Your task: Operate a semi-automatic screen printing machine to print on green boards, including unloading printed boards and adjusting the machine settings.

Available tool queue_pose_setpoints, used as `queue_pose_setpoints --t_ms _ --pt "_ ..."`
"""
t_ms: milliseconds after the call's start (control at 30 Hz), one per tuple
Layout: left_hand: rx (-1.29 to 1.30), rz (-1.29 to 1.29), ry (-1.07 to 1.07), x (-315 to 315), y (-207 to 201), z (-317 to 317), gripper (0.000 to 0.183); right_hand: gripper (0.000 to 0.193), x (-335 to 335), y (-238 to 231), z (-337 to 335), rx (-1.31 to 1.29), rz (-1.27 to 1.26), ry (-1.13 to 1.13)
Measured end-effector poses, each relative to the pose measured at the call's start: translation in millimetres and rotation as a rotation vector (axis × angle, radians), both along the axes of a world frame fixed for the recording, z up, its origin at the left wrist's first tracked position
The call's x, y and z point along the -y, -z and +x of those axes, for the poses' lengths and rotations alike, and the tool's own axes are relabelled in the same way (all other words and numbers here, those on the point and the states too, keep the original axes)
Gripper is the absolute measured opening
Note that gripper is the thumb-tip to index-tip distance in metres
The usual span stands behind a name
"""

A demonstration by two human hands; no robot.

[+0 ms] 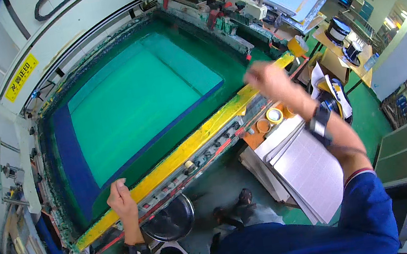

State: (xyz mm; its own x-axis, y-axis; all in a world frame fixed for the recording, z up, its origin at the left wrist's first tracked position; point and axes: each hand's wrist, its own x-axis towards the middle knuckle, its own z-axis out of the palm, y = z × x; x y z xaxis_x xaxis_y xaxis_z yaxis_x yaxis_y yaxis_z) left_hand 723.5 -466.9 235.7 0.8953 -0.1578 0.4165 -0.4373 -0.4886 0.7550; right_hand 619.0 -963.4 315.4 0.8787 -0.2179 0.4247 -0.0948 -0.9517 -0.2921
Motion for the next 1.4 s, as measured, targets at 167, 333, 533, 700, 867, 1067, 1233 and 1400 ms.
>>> queue_pose_setpoints --t_ms 167,333,533,700,867,1067,1233,1400 --pt "0.034 0.039 -0.049 12.9 3.1 2.9 0.026 0.048 99.7 -35.4 67.3 -0.121 -0.368 0.134" --pt "0.011 0.075 -0.102 8.3 7.6 1.9 0.026 0.061 114.4 -18.9 101.7 -0.317 -0.304 -0.001" --pt "0.045 0.158 -0.129 11.8 -0.6 1.4 0.024 0.048 121.9 -16.1 25.5 -0.195 -0.481 -0.213" --pt "0.042 0.207 -0.125 5.3 4.4 0.6 0.021 0.049 92.7 -33.9 -32.6 -0.374 -0.194 0.066" --pt "0.047 0.256 -0.073 2.4 1.7 14.6 0.021 0.062 90.2 -49.6 -8.0 -0.545 -0.099 0.134" --pt "0.182 0.288 0.47 182.4 -84.1 101.3 0.019 0.077 122.4 -28.7 56.1 -0.407 -0.104 0.131" --pt "0.264 0.176 0.746 386.5 -80.9 186.7 0.031 0.066 116.4 -10.3 99.5 -0.305 -0.072 0.169" --pt "0.149 -0.108 0.69 497.1 -34.1 221.8 0.049 0.049 104.6 -11.4 88.6 -0.358 0.017 0.096"
